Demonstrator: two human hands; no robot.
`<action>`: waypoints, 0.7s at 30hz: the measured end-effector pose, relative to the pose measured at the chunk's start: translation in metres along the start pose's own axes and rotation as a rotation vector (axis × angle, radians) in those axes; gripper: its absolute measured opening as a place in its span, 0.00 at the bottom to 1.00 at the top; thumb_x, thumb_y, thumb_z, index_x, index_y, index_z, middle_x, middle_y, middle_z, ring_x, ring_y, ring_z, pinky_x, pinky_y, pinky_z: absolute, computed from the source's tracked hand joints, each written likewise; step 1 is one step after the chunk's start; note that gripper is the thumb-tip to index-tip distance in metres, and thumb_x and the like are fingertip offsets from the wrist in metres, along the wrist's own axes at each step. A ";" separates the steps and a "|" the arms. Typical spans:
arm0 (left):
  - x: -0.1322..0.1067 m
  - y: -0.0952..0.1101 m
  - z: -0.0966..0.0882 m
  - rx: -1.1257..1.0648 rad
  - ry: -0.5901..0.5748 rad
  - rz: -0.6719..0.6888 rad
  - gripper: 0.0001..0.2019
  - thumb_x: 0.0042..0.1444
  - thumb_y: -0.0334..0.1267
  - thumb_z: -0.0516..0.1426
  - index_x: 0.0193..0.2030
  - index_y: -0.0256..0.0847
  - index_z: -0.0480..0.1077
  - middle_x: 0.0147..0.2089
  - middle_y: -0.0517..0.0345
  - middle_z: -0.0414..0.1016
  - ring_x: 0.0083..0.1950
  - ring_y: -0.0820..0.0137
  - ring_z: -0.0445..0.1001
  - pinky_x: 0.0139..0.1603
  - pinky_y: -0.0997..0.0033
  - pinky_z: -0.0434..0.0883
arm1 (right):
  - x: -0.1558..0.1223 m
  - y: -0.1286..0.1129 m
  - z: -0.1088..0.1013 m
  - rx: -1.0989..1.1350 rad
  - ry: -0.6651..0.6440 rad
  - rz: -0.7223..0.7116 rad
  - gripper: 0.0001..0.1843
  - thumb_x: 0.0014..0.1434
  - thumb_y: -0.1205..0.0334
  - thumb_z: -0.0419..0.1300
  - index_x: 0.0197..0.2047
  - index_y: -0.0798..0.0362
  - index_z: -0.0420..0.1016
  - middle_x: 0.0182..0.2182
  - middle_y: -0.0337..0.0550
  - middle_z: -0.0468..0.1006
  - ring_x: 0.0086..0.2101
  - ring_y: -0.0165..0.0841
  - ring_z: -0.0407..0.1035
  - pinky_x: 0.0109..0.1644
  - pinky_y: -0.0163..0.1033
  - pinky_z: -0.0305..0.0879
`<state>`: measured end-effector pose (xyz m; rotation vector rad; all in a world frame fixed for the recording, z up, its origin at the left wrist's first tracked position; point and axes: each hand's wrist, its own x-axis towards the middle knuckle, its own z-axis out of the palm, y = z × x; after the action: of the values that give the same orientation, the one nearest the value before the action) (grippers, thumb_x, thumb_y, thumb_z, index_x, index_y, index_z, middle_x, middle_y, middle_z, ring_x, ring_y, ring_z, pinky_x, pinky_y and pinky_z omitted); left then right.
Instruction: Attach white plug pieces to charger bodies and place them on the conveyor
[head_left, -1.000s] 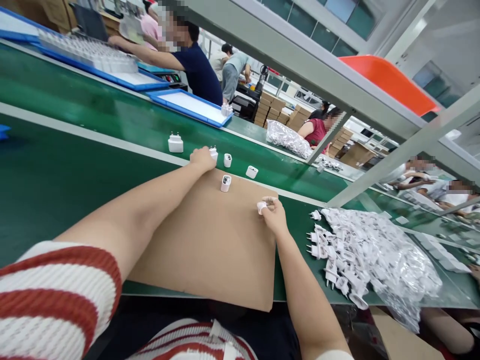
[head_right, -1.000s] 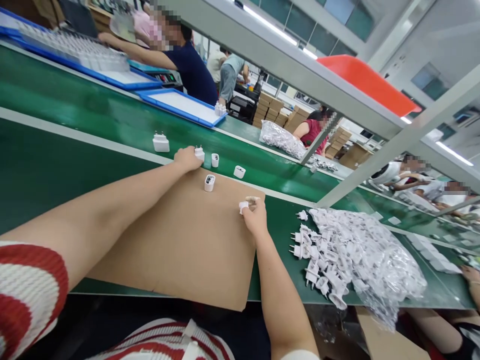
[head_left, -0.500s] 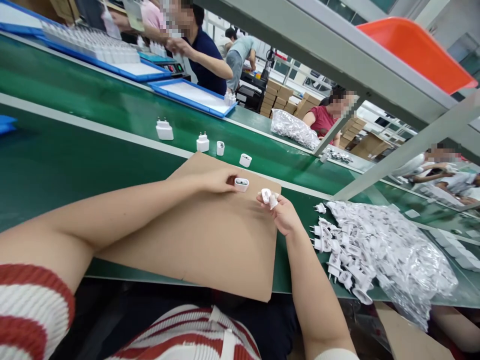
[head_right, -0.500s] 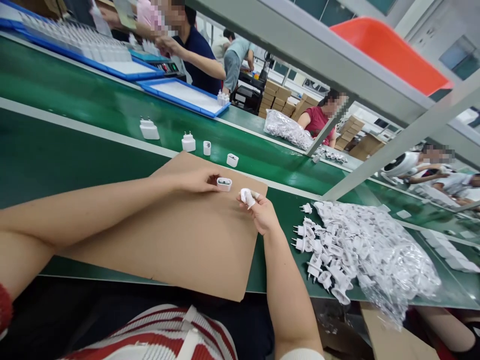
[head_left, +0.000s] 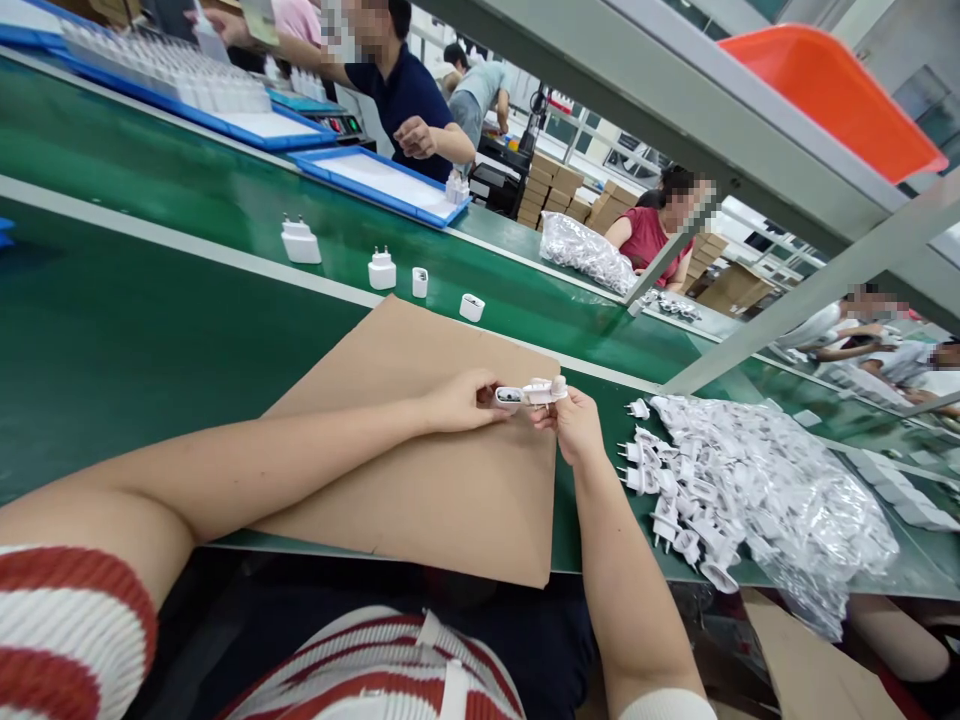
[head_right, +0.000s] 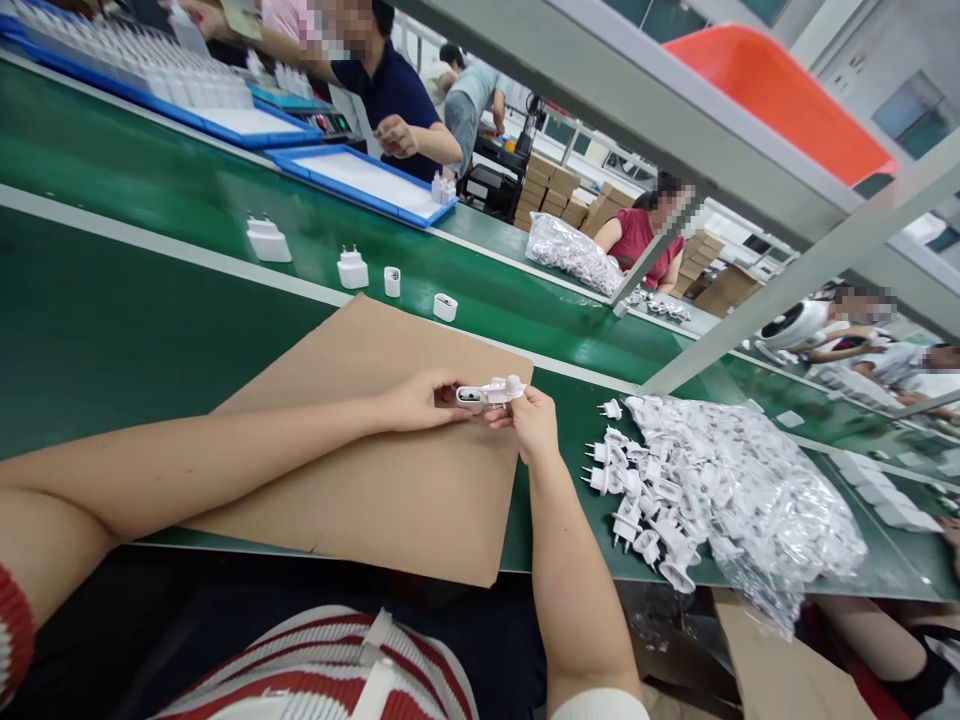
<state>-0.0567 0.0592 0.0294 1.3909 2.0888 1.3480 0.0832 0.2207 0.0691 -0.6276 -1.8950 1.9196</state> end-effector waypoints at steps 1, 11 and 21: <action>-0.001 -0.002 0.002 -0.003 -0.011 0.000 0.19 0.52 0.53 0.65 0.43 0.42 0.78 0.35 0.55 0.77 0.35 0.63 0.74 0.35 0.64 0.71 | 0.001 0.001 0.000 0.009 -0.009 0.014 0.33 0.47 0.32 0.73 0.40 0.54 0.83 0.30 0.48 0.84 0.25 0.36 0.77 0.22 0.37 0.71; 0.057 -0.038 -0.061 0.106 0.436 -0.175 0.17 0.53 0.41 0.59 0.49 0.39 0.73 0.52 0.44 0.77 0.52 0.55 0.76 0.57 0.53 0.73 | 0.007 0.006 -0.002 0.105 0.005 -0.014 0.30 0.44 0.36 0.77 0.40 0.52 0.81 0.33 0.43 0.85 0.26 0.29 0.74 0.32 0.36 0.75; 0.113 -0.131 -0.167 0.351 0.439 -0.536 0.46 0.40 0.41 0.69 0.68 0.35 0.61 0.73 0.38 0.50 0.73 0.43 0.57 0.76 0.52 0.55 | -0.005 -0.001 -0.001 0.151 -0.153 0.024 0.27 0.42 0.51 0.80 0.45 0.50 0.85 0.46 0.46 0.85 0.40 0.36 0.78 0.47 0.41 0.74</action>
<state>-0.2969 0.0510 0.0356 0.5652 2.8205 1.1615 0.0880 0.2192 0.0706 -0.4717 -1.8149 2.1568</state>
